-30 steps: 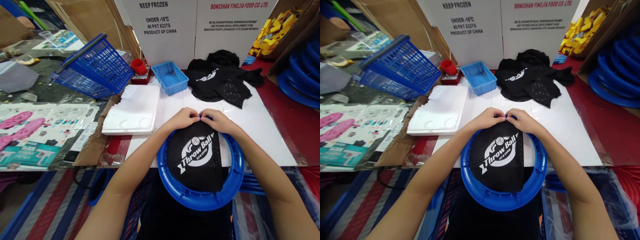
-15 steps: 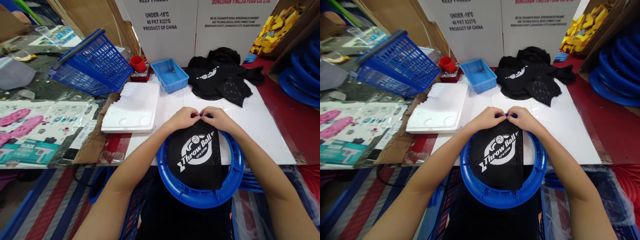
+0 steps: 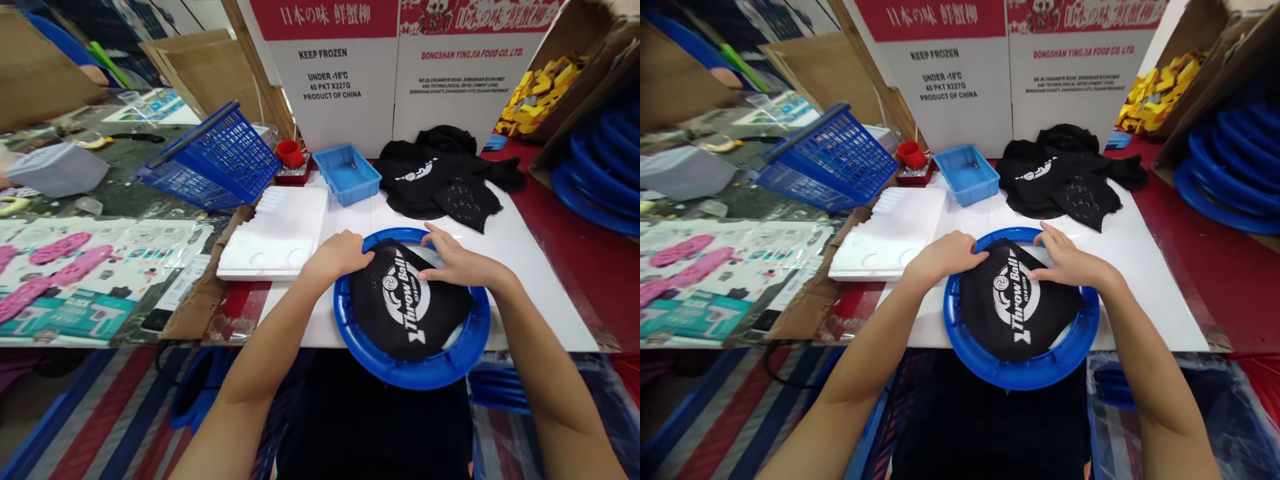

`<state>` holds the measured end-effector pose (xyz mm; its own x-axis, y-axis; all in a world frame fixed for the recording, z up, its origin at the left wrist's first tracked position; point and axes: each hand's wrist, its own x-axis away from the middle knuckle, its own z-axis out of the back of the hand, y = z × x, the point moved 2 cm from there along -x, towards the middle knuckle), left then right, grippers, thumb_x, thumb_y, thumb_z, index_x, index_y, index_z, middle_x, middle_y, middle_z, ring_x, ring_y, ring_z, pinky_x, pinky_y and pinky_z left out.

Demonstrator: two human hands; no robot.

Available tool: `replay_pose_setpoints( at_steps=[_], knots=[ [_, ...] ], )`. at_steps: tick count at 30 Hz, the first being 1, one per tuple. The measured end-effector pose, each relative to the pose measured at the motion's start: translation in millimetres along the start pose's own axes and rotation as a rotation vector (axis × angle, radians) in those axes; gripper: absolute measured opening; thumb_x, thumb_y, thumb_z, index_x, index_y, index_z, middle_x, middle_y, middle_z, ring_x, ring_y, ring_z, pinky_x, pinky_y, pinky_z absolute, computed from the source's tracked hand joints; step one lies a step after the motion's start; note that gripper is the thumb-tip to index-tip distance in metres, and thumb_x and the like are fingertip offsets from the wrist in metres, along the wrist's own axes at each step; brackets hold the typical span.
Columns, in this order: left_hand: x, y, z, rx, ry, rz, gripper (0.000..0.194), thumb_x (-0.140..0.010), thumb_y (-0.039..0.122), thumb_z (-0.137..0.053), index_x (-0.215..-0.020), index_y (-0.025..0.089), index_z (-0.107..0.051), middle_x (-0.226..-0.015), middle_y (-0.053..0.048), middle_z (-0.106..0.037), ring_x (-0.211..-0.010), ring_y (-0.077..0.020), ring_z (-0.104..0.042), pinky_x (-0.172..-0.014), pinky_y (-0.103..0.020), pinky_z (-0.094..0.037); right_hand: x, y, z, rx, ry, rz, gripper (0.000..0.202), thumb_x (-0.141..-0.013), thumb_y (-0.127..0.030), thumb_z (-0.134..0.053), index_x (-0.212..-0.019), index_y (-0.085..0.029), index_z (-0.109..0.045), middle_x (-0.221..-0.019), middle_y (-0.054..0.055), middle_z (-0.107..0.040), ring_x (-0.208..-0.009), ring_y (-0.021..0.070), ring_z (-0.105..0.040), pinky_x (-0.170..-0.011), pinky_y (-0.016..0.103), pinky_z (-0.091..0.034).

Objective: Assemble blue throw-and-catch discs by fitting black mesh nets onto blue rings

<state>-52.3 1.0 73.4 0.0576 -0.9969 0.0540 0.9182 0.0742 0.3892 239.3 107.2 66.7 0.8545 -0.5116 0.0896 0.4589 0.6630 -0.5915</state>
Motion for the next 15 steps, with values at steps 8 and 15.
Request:
replay_pose_setpoints(
  at_steps=[8, 15],
  knots=[
    [-0.6, 17.5, 12.3, -0.072, -0.009, -0.038, 0.051, -0.107, 0.055, -0.051, -0.081, 0.018, -0.076, -0.084, -0.015, -0.073, -0.077, -0.0292, -0.068, -0.08, -0.043, -0.05, -5.1, 18.9, 8.3, 0.071, 0.046, 0.083, 0.02, -0.098, -0.046, -0.067, -0.098, -0.026, -0.068, -0.172, 0.009, -0.044, -0.16, 0.0407, -0.04, -0.13, 0.064, -0.036],
    [-16.5, 22.5, -12.9, 0.087, 0.102, -0.497, 0.027, -0.105, 0.033, -0.062, -0.123, 0.02, -0.077, -0.13, -0.014, -0.071, -0.124, -0.0293, -0.064, -0.112, -0.044, -0.049, -11.2, 14.5, 3.7, 0.1, 0.143, 0.109, 0.03, -0.103, -0.051, -0.061, -0.099, -0.024, -0.073, -0.161, 0.014, -0.055, -0.15, 0.0403, -0.05, -0.127, 0.065, -0.04]
  ],
)
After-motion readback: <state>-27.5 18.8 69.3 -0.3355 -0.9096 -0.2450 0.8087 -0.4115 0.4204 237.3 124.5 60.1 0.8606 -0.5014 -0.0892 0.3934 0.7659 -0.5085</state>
